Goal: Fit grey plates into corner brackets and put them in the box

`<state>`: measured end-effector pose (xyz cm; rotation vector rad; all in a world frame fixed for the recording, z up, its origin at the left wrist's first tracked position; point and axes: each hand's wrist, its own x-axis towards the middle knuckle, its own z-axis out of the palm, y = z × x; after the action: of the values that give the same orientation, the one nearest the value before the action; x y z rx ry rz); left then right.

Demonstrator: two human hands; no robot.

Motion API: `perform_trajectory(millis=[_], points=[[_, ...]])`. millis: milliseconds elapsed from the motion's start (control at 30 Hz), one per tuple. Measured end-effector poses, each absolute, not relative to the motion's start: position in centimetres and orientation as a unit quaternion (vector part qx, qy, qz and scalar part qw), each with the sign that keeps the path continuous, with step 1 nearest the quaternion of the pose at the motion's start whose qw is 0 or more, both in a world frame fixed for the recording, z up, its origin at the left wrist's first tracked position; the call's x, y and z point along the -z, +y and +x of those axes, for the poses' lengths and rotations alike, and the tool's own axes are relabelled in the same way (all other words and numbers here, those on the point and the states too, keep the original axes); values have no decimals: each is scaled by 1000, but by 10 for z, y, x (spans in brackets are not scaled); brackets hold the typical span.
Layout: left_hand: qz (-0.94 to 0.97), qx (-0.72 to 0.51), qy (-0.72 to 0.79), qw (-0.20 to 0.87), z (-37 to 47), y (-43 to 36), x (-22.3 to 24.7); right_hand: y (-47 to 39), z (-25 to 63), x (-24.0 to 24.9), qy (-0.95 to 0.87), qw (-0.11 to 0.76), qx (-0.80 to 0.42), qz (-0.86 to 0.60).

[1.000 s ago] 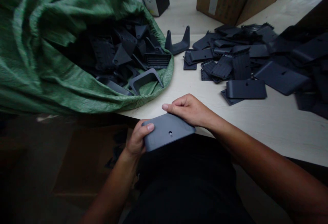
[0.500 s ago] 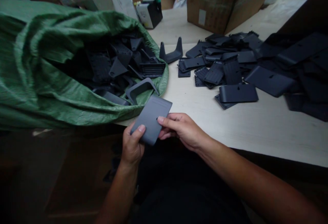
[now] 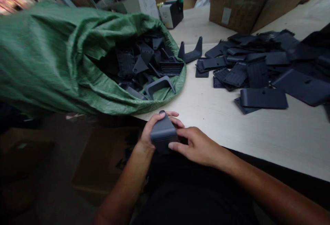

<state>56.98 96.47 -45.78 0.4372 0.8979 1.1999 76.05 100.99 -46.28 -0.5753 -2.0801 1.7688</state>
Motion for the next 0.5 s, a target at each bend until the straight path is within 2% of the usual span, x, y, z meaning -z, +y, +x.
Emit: perform_trajectory(millis=[133,233,500], points=[[178,-617,417,643,595,960,457,996,757,468,-606,256,-724,-207],[194,-639,439,602,607,952,459,984,757,473,-551,292,-751,-216],[229,-656,435,572,611,948,451,986,763,473,-582,272,-735,-220]])
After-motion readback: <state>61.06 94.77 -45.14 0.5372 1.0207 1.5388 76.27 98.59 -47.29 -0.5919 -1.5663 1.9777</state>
